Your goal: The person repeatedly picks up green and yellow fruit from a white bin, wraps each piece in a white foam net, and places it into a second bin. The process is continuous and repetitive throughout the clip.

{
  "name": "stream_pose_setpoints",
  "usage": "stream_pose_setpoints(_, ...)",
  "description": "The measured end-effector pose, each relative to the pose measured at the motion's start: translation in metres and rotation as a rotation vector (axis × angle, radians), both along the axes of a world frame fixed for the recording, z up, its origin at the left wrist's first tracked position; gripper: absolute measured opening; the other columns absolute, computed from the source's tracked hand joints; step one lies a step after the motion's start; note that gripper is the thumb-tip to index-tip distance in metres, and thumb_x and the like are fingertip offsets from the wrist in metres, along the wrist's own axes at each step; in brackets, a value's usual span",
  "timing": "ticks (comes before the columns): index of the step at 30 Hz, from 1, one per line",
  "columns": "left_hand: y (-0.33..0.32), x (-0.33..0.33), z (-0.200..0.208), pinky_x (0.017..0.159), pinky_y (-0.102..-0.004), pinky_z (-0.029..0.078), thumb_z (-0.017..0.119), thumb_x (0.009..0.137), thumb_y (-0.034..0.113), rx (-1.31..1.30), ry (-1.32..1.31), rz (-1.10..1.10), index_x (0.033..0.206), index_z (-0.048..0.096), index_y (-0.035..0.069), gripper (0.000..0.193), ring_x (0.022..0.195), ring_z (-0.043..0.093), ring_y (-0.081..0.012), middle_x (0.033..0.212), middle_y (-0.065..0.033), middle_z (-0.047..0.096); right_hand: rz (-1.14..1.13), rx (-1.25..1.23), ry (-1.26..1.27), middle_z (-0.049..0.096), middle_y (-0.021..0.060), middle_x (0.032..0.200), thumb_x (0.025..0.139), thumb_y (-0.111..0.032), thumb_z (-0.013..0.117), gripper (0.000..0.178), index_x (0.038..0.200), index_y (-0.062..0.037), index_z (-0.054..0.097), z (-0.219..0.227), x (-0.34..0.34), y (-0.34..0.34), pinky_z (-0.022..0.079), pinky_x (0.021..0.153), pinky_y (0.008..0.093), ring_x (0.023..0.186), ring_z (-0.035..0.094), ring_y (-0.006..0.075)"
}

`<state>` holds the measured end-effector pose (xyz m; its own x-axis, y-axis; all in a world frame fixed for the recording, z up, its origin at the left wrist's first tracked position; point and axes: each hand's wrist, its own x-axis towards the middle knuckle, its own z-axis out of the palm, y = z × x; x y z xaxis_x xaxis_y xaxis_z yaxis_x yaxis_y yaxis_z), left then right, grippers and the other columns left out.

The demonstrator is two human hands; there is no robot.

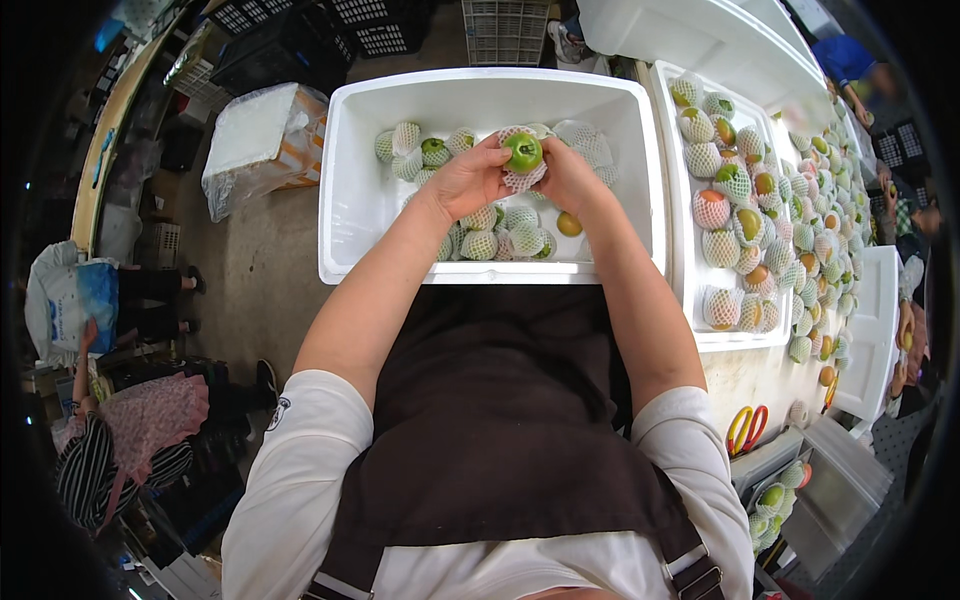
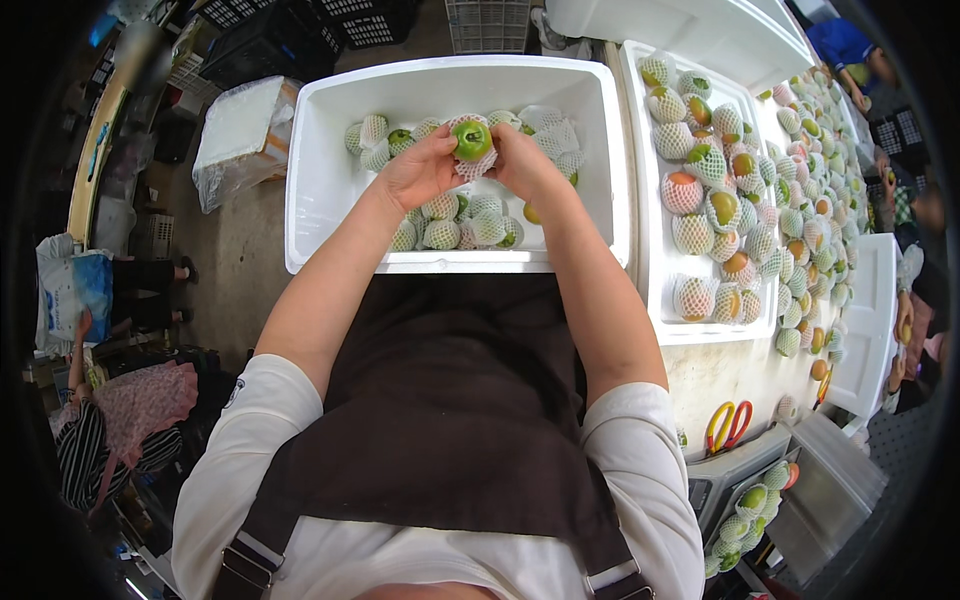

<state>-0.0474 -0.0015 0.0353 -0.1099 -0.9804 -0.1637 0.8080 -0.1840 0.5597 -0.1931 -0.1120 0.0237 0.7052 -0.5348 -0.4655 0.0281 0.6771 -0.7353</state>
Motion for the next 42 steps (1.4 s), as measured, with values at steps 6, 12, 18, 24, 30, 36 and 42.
stream_pose_setpoints(6,0.000,0.002,0.001,0.104,-0.0399,0.044,0.065,0.087,0.011,-0.031,-0.005,-0.034,0.137,0.039,0.010,0.057,0.122,0.053,-0.0211,0.128,-0.0075,0.053,0.010,-0.168,-0.135,0.062,0.0049,0.097,0.093,-0.022,0.051,0.022,0.103,-0.0035,0.059,-0.011,-0.003,-0.008,0.047,0.071,0.0284,0.089,0.059,0.0111)
stream_pose_setpoints(12,-0.001,0.011,-0.018,0.095,-0.0366,0.046,0.071,0.083,0.016,0.278,-0.606,0.146,0.141,0.033,0.012,0.069,0.106,0.056,-0.0185,0.124,-0.0058,0.053,-0.062,-0.707,0.117,0.055,-0.0006,0.072,0.090,-0.016,0.060,0.014,0.095,-0.0032,0.059,0.000,0.006,0.007,0.042,0.060,0.0227,0.062,0.051,0.0098)
stream_pose_setpoints(18,0.008,0.003,-0.018,0.070,-0.0381,0.049,0.073,0.080,0.035,0.380,-0.659,0.288,0.135,0.030,0.005,0.076,0.090,0.051,-0.0221,0.120,-0.0133,0.049,-0.163,-0.596,0.086,0.060,0.0043,0.089,0.094,-0.027,0.057,0.033,0.116,-0.0019,0.057,-0.011,-0.002,0.006,0.046,0.073,0.0272,0.081,0.055,0.0126)
stream_pose_setpoints(24,-0.006,0.002,-0.041,0.041,-0.0290,0.038,0.059,0.092,0.045,0.394,-0.596,0.179,0.085,0.056,-0.005,0.051,0.045,0.049,-0.0142,0.061,-0.0103,0.057,0.224,-1.252,0.301,0.058,0.0184,0.120,0.082,-0.021,0.070,0.064,0.136,-0.0004,0.043,-0.022,0.014,0.030,0.049,0.084,0.0370,0.100,0.060,0.0253)
stream_pose_setpoints(30,0.030,0.008,-0.004,0.048,-0.0286,0.048,0.049,0.095,0.053,0.327,-0.755,0.193,0.097,0.055,0.000,0.054,0.053,0.059,-0.0169,0.068,-0.0111,0.063,0.085,-1.030,0.353,0.063,0.0123,0.091,0.090,-0.032,0.061,0.042,0.117,-0.0002,0.055,-0.006,0.019,0.040,0.052,0.062,0.0335,0.075,0.062,0.0229)
stream_pose_setpoints(36,0.057,0.015,-0.035,0.057,-0.0386,0.051,0.052,0.093,0.049,0.186,-1.170,0.345,0.094,0.056,0.000,0.050,0.059,0.063,-0.0222,0.071,-0.0138,0.064,-0.119,-0.125,-0.018,0.061,0.0067,0.082,0.091,-0.051,0.054,0.043,0.101,-0.0097,0.059,0.014,-0.013,0.042,0.047,0.057,0.0316,0.067,0.056,0.0174)
stream_pose_setpoints(42,0.069,0.009,-0.029,0.058,-0.0389,0.050,0.061,0.087,0.035,0.158,-1.198,0.453,0.082,0.059,0.003,0.032,0.059,0.065,-0.0236,0.069,-0.0137,0.066,-0.192,-0.054,0.050,0.058,0.0060,0.074,0.088,-0.058,0.059,0.048,0.096,-0.0105,0.059,0.011,-0.034,0.032,0.043,0.052,0.0267,0.053,0.049,0.0145)
